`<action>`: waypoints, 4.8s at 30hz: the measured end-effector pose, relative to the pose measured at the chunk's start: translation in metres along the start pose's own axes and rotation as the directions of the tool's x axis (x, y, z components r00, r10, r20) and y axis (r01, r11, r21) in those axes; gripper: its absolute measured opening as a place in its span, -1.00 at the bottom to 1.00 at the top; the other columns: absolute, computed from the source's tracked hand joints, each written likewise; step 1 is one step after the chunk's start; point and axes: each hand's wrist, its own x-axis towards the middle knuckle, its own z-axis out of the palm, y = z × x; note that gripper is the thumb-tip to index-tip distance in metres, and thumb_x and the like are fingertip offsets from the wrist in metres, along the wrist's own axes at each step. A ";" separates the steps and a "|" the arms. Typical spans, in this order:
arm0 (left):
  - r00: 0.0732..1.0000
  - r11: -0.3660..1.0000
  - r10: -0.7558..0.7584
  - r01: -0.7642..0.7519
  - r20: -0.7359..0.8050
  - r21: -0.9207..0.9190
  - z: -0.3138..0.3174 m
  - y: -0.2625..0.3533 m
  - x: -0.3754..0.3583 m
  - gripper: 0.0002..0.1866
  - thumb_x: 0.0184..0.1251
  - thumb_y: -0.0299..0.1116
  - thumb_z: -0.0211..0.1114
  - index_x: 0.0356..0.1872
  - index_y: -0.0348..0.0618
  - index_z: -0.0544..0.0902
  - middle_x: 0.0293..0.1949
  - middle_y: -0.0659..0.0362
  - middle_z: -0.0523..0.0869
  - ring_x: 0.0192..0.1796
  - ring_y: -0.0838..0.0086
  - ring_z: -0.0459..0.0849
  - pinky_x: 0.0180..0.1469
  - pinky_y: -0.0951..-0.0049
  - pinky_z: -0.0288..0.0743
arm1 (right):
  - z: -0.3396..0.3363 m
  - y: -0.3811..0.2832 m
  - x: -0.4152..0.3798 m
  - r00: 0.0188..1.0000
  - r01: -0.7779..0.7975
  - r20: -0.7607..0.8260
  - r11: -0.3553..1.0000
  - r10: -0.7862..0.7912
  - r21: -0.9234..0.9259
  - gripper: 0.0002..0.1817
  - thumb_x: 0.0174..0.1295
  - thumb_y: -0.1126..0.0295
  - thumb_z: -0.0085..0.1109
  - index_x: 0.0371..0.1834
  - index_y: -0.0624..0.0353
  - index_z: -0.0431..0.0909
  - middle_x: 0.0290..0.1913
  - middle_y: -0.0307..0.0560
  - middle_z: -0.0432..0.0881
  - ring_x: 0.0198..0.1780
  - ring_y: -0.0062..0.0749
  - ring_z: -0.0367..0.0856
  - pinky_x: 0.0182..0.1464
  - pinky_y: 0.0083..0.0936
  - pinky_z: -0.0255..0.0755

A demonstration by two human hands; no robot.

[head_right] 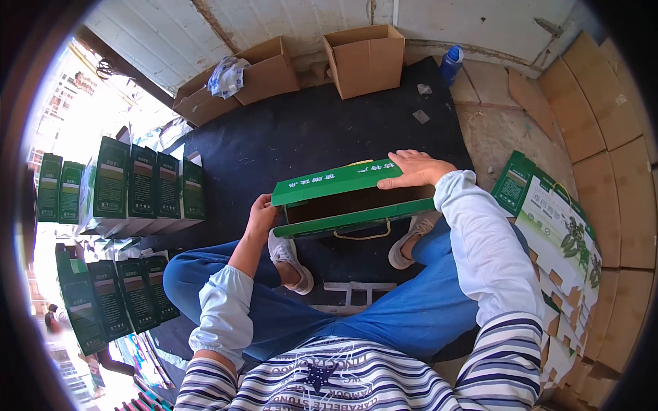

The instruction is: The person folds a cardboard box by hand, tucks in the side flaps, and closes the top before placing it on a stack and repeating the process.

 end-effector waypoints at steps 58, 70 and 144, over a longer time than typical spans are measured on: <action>0.858 0.158 0.397 -0.414 0.326 0.897 0.023 0.028 -0.010 -0.50 0.06 0.07 0.39 -0.36 -0.23 0.53 -0.33 -0.02 0.60 -0.28 0.09 0.64 -0.23 0.17 0.52 | -0.003 0.038 -0.061 0.948 -0.099 0.305 0.822 -0.095 0.562 -0.22 0.23 -0.27 0.00 0.07 0.34 0.53 0.05 0.09 0.60 0.15 -0.16 0.50 0.21 -0.38 0.31; 0.751 0.562 0.658 -0.446 -0.050 0.697 0.017 0.058 -0.022 -0.75 0.19 -0.26 0.31 -0.31 -0.25 0.56 -0.32 -0.03 0.61 -0.25 0.05 0.60 -0.21 0.16 0.49 | 0.021 0.030 -0.052 0.992 -0.030 -0.110 0.965 0.061 0.261 -0.28 0.08 -0.12 0.26 0.13 0.23 0.38 0.01 0.25 0.57 0.10 0.03 0.53 0.12 -0.25 0.37; 0.443 0.502 0.864 -0.793 -0.238 0.346 -0.010 0.187 -0.075 -0.48 0.11 -0.39 0.42 0.10 -0.35 0.49 -0.08 0.05 0.60 -0.03 0.40 0.58 0.06 0.45 0.44 | -0.005 -0.011 -0.015 0.908 0.332 -0.370 0.200 0.197 0.922 -0.37 0.29 0.03 0.15 0.32 0.10 0.25 0.22 -0.13 0.42 0.21 -0.38 0.41 0.11 -0.35 0.39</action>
